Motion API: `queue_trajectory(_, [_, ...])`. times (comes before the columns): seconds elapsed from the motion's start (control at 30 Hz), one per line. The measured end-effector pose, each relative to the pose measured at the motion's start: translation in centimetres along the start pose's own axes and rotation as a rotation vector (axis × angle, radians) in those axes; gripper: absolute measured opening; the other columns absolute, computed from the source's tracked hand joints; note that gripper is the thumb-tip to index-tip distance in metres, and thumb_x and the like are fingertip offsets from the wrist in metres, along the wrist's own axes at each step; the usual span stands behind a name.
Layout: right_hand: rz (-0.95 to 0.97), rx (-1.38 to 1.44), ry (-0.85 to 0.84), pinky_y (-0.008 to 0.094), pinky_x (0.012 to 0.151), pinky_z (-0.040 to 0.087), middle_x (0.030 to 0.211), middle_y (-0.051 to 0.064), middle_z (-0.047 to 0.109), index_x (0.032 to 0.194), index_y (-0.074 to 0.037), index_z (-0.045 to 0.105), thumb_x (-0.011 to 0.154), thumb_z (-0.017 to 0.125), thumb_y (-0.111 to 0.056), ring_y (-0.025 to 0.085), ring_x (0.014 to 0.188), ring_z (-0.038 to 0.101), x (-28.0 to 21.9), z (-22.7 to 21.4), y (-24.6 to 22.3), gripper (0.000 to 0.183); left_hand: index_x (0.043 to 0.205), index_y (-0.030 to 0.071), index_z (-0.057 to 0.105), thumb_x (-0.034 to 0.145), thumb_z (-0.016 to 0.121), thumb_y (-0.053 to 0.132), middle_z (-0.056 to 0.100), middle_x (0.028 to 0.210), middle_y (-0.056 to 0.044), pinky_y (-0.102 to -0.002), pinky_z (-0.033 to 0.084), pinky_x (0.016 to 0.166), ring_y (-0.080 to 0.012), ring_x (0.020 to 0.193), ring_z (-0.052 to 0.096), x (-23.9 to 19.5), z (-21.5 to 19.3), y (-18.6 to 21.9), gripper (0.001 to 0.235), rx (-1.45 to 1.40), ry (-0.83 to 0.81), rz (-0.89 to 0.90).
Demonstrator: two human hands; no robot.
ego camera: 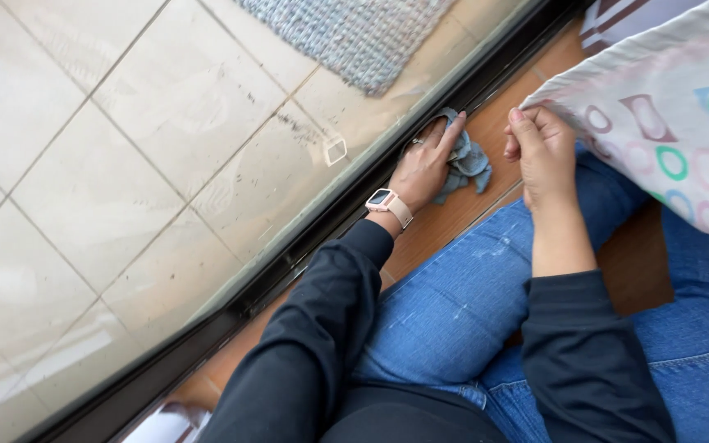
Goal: The person cleans a window track by hand using a cloth, wiping along the metal groove several times.
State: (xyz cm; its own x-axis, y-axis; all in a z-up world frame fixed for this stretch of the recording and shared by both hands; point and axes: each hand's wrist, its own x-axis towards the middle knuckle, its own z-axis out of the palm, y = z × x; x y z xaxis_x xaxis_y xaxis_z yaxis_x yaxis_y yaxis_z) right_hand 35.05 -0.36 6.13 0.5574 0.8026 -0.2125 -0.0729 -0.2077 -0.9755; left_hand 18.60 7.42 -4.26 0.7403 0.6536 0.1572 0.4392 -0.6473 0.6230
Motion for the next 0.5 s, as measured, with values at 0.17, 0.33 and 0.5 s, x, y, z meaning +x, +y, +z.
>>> queue_trajectory(0.17, [0.051,-0.037,0.002,0.021,0.06,0.044,0.066,-0.001,0.052,0.088,-0.015,0.058,0.109,0.063,-0.021,0.006,0.06,0.049,0.9,-1.6,2.5,0.022,0.161,0.01,0.023,0.076,0.051,-0.005,0.053,0.147,-0.023,-0.05,0.054,0.091,-0.0462,0.121,0.061,-9.7,-5.6,-0.6,0.091,-0.038,-0.012,-0.061])
queue_trajectory(0.33, [0.043,-0.084,-0.021,0.021,0.059,0.048,0.069,-0.001,0.054,0.094,-0.014,0.06,0.113,0.063,-0.019,0.005,0.062,0.052,1.0,-2.0,3.4,0.02,0.161,0.005,0.02,0.073,0.049,-0.008,0.061,0.138,-0.029,-0.052,0.058,0.078,-0.0459,0.099,0.068,-22.1,-10.9,-1.1,0.093,0.032,-0.017,-0.197])
queue_trajectory(0.5, [0.038,-0.17,0.001,0.02,0.061,0.051,0.073,-0.002,0.057,0.095,-0.015,0.062,0.116,0.064,-0.021,0.005,0.066,0.055,0.8,-2.2,3.4,0.022,0.16,0.003,0.027,0.076,0.053,-0.004,0.064,0.133,-0.023,-0.045,0.053,0.096,-0.0366,0.12,0.064,-31.8,-12.7,-1.7,0.088,0.37,0.071,-0.302])
